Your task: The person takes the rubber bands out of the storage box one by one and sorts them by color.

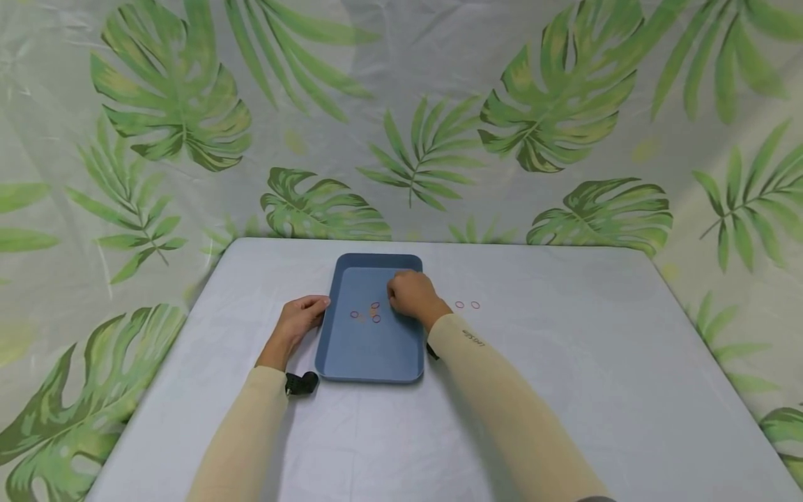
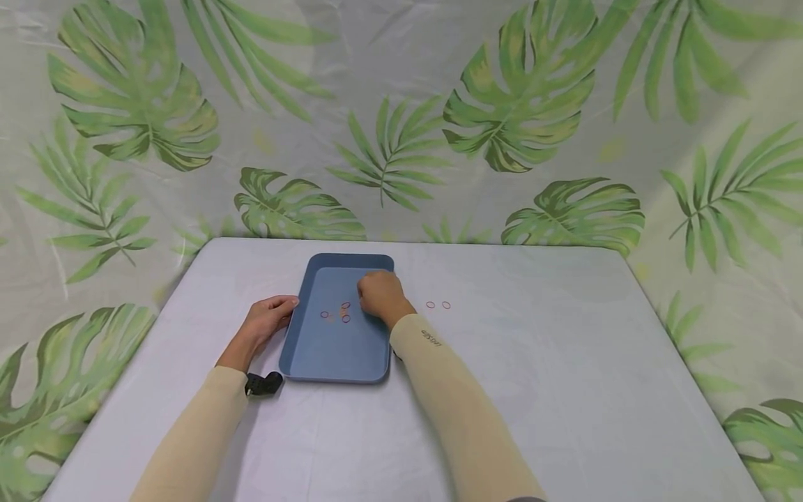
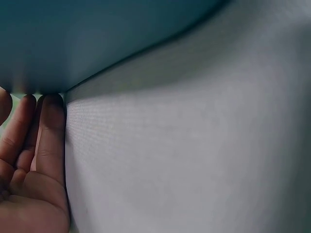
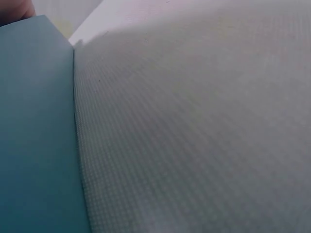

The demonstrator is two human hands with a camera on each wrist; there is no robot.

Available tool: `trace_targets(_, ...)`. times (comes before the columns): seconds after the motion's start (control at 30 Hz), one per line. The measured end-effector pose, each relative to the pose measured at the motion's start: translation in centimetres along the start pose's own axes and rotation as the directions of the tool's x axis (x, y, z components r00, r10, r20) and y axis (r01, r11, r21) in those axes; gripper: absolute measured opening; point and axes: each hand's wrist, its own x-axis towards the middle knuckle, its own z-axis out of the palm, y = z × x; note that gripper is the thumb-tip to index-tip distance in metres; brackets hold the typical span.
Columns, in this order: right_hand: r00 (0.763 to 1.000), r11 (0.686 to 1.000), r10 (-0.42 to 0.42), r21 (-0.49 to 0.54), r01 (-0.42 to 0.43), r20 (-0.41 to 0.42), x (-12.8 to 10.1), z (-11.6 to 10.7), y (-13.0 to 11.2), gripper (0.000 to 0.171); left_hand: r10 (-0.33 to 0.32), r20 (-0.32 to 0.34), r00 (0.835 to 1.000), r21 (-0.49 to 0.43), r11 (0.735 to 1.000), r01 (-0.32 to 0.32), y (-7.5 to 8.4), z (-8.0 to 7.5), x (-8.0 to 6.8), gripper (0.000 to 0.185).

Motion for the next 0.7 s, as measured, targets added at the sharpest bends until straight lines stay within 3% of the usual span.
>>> trace_targets(0.2,1.000,0.998,-0.022,-0.060,0.022,0.002,-0.2,0.1,-0.2,0.014,-0.004,-0.001,1.000,-0.015,1.000,0.004,0.0,0.1,0.0,0.041)
trace_targets(0.33,0.998,0.997,-0.061,-0.036,0.061,-0.004,-0.4,0.4,0.3,0.018,-0.008,0.002,1.000,-0.013,1.000,0.008,0.0,0.2,-0.1,0.041)
trace_targets(0.5,0.988,0.988,-0.123,0.082,0.130,-0.090,-0.7,0.5,0.9,0.019,-0.011,0.011,1.000,-0.008,1.000,0.011,0.0,0.1,-0.2,0.042)
trace_targets(0.7,0.997,0.955,-0.056,0.289,0.067,-0.045,-0.8,-1.3,1.0,0.015,0.000,0.006,1.000,-0.006,1.000,0.000,0.0,0.0,-0.2,0.042)
